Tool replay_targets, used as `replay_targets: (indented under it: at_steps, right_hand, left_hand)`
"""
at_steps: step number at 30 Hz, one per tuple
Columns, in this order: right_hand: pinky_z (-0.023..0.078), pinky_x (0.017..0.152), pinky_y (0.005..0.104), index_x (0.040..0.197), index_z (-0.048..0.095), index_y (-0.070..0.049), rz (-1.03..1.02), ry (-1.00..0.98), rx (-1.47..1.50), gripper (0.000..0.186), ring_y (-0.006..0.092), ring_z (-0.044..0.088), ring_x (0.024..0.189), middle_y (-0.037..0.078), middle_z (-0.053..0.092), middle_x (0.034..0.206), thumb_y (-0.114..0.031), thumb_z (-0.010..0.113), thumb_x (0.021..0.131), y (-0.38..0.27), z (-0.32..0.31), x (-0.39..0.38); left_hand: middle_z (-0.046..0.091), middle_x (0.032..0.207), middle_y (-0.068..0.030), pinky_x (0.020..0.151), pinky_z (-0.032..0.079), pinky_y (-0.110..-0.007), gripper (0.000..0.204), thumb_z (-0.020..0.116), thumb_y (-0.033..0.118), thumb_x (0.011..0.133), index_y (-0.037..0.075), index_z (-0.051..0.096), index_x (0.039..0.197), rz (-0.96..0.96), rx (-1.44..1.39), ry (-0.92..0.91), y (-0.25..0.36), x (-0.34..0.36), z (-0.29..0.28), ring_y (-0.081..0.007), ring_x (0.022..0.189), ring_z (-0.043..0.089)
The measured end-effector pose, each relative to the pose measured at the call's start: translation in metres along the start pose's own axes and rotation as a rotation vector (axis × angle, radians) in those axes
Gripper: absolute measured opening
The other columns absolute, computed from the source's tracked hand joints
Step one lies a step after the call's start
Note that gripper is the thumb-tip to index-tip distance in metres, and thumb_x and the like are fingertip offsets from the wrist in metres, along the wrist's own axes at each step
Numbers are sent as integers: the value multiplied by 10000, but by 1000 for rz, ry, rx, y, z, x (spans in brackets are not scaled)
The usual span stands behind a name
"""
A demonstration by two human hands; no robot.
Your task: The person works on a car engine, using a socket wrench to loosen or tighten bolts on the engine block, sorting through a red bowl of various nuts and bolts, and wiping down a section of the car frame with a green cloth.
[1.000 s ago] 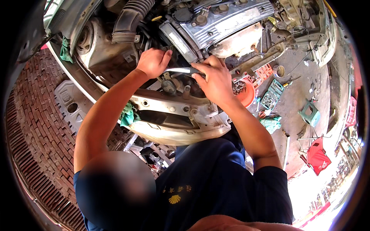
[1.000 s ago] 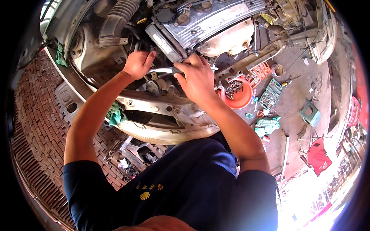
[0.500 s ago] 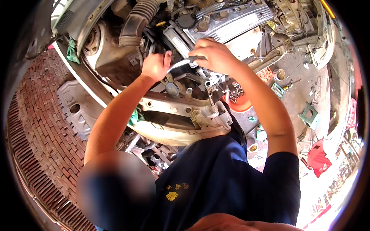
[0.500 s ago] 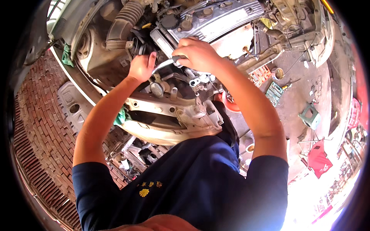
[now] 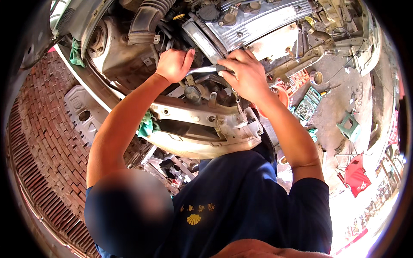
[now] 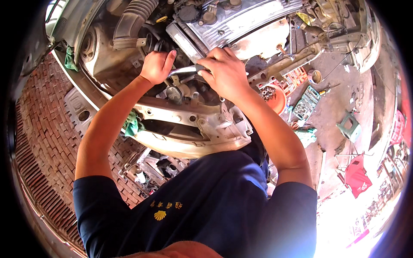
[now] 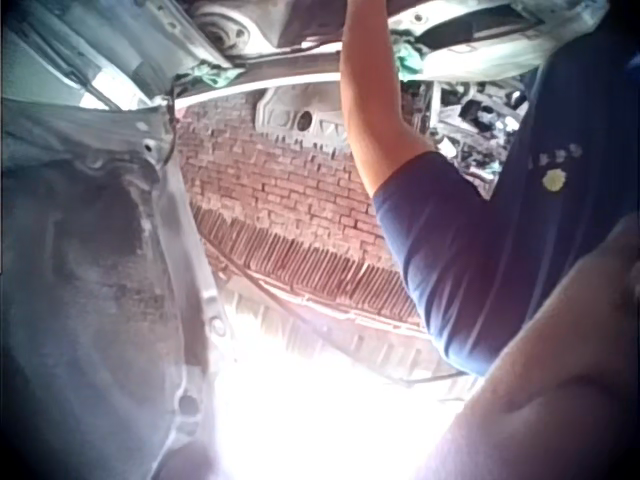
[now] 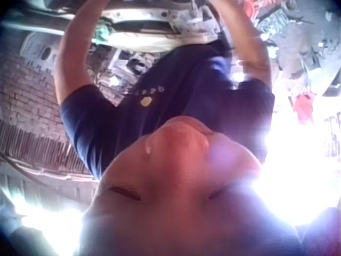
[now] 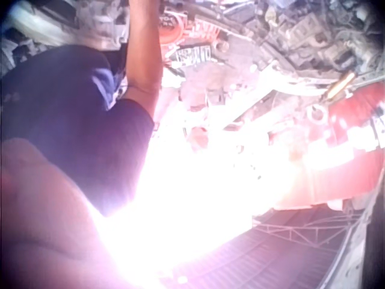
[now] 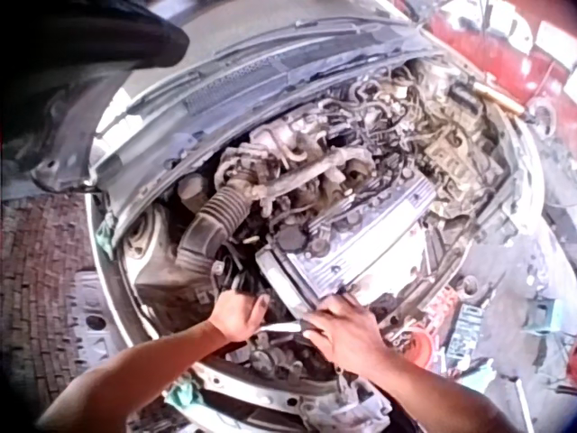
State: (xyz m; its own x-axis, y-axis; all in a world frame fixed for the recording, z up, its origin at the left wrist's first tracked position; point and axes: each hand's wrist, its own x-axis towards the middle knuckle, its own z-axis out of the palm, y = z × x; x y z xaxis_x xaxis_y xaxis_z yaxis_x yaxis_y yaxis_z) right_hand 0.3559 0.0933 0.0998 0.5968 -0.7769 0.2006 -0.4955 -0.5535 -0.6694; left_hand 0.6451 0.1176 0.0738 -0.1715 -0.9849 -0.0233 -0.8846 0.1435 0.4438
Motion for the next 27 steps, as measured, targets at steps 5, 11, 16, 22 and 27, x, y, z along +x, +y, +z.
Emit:
replay_targets:
  at_steps: [5,11,16,22,27]
  right_hand:
    - [550,976,429,1208,778,-131,28,-30,-53,313,297,659,1109,61,691,1117,-212,807,907,-3,1,-2]
    - [561,965,466,1234,709,-136,-265,-139,-118,296,313,664,1141,72,705,1153,-246,736,960,0,-46,50]
    - [587,885,423,1228,712,-84,-235,81,69,361,329,711,1064,114,710,1187,-136,814,885,-15,-124,-23]
    - [453,606,300,970,748,3,529,44,382,259,79,514,656,-10,610,700,-221,856,898,45,-117,-196]
    - [334,494,287,719,602,-129,966,338,711,365,42,456,528,-61,541,608,-237,800,1006,70,-52,-311]
  left_hand:
    - [679,677,-211,679,549,-574,614,487,406,1109,58,678,640,30,113,-57,6,2,-6,-474,686,674]
    - [724,802,-241,774,575,-538,627,473,497,1103,65,737,732,-232,137,40,38,2,-59,-448,838,727]
    - [765,1002,-166,896,549,-413,398,506,228,1115,-39,735,930,114,-330,609,119,-43,-132,-296,953,716]
    - [762,1002,-142,886,538,-390,338,569,274,1066,4,728,937,-105,-303,578,177,-152,-74,-282,940,708]
    - [741,1138,-175,932,562,-421,242,749,81,960,-6,724,1185,1,-226,369,202,-142,-23,-341,1031,717]
